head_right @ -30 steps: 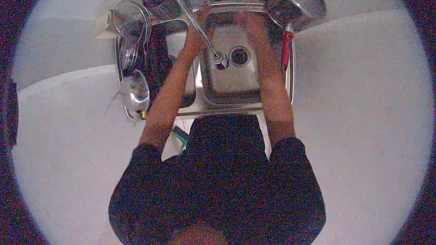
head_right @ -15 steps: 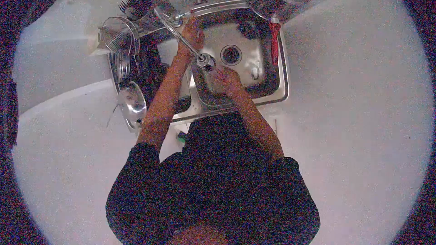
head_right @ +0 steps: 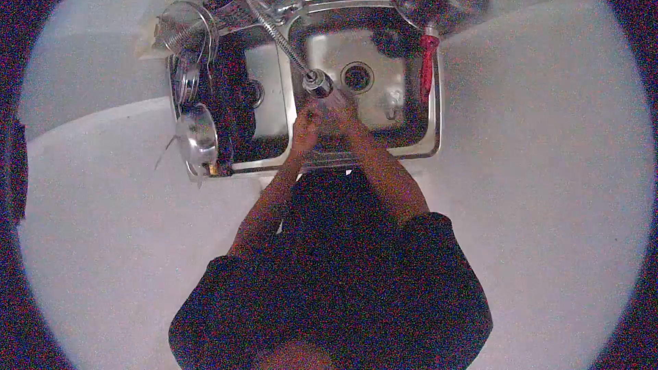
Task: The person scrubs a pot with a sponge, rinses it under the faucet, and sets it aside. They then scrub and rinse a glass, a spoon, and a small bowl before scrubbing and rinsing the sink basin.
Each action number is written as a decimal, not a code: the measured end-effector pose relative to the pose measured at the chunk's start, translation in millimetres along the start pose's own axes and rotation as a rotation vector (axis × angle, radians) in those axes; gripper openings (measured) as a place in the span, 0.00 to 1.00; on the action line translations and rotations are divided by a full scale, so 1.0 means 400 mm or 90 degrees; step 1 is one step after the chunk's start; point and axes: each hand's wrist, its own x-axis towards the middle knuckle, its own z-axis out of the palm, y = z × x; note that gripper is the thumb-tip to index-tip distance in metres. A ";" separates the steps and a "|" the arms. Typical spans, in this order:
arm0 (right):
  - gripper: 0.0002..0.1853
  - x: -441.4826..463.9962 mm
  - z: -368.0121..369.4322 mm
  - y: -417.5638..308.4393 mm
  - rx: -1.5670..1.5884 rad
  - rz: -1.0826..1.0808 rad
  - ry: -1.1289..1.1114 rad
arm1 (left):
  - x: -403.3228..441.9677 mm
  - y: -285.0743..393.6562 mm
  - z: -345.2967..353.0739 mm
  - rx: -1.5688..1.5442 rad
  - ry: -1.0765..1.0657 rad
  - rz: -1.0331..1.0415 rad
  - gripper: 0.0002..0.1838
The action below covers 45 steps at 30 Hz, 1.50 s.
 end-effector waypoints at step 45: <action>0.32 0.291 -0.025 -0.424 -0.923 -0.557 0.114 | 0.024 -0.050 -0.043 0.523 0.139 0.292 0.30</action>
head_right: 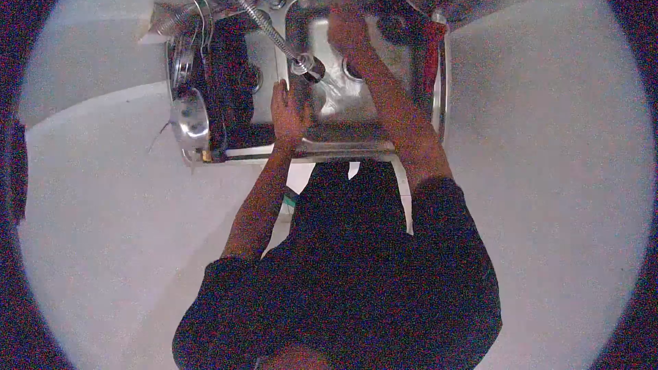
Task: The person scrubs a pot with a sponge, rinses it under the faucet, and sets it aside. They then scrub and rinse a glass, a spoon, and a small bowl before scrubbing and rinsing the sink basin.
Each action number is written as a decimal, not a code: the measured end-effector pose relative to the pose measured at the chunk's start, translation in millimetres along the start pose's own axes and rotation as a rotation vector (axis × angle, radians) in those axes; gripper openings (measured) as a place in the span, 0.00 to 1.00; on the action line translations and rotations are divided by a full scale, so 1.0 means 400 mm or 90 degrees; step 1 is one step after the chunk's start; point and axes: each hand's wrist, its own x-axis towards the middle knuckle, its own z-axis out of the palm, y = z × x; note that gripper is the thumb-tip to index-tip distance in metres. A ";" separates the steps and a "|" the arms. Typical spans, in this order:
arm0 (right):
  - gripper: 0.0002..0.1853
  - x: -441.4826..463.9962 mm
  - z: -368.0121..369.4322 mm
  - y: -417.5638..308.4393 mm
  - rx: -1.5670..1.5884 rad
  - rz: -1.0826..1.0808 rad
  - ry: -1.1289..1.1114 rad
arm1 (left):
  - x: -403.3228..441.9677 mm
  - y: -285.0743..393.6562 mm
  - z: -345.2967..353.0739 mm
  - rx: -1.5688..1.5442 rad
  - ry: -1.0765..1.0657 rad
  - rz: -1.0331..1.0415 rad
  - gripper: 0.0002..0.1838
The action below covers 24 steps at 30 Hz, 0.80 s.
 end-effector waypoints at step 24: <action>0.20 -0.162 -0.294 0.037 -0.029 0.344 0.109 | -0.001 0.009 -0.002 0.075 -0.042 -0.008 0.32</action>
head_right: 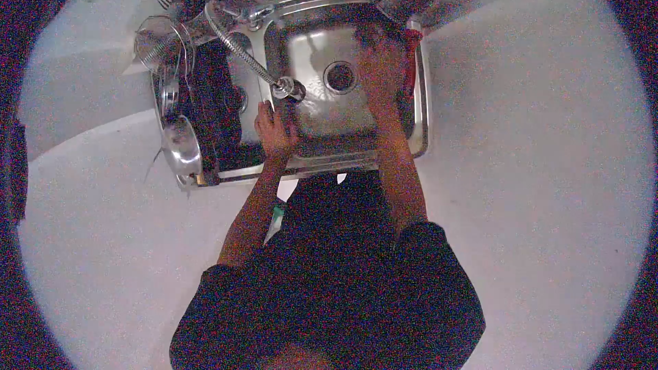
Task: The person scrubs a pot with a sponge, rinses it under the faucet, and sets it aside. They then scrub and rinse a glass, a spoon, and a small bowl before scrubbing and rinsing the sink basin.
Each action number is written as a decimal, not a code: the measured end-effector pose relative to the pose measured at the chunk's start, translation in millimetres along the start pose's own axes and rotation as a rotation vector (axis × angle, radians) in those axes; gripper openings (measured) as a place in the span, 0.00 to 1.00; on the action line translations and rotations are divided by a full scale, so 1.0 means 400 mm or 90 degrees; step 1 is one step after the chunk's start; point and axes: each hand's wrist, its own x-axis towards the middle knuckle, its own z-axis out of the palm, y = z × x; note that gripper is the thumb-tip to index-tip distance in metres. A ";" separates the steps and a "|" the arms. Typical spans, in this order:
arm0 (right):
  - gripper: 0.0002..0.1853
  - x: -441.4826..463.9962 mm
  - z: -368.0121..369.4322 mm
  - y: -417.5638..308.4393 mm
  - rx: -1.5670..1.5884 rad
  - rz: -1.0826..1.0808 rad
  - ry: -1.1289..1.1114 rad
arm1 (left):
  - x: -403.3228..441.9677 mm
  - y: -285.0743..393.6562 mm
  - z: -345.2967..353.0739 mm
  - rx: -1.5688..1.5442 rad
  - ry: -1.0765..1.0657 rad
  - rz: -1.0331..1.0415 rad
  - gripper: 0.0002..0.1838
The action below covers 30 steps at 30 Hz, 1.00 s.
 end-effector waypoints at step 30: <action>0.17 -0.145 -0.105 0.238 -0.025 0.156 -0.085 | 0.080 0.178 0.153 -1.735 -0.134 -0.775 0.13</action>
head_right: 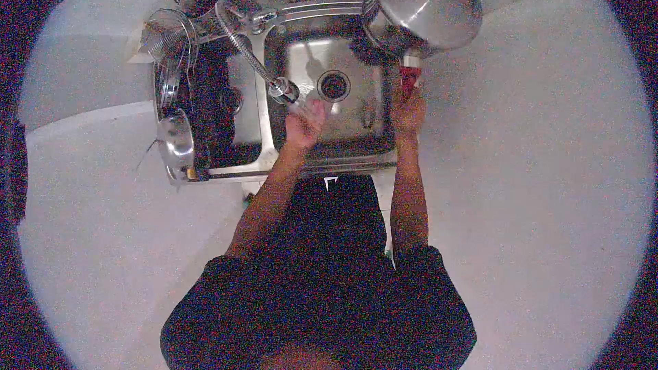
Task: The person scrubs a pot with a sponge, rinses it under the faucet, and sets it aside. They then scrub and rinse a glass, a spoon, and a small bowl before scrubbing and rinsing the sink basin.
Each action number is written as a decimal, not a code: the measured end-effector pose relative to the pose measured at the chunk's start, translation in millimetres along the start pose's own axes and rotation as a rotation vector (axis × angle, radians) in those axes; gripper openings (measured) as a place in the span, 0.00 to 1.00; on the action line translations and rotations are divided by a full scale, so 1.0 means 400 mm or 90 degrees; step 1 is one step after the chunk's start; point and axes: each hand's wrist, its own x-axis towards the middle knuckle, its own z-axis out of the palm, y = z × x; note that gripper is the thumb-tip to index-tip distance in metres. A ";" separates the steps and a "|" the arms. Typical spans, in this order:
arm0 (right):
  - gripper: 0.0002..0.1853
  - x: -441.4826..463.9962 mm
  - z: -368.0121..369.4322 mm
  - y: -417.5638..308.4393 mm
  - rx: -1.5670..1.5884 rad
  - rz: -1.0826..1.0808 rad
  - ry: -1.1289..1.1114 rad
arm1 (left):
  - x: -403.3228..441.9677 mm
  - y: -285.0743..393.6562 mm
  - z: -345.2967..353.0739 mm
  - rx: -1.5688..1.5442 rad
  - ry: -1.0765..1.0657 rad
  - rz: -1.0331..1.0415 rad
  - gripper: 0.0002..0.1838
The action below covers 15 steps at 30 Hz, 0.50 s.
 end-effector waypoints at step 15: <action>0.20 -0.098 -0.287 -0.124 0.145 0.092 -0.045 | 0.590 -0.124 0.258 1.570 0.361 1.005 0.34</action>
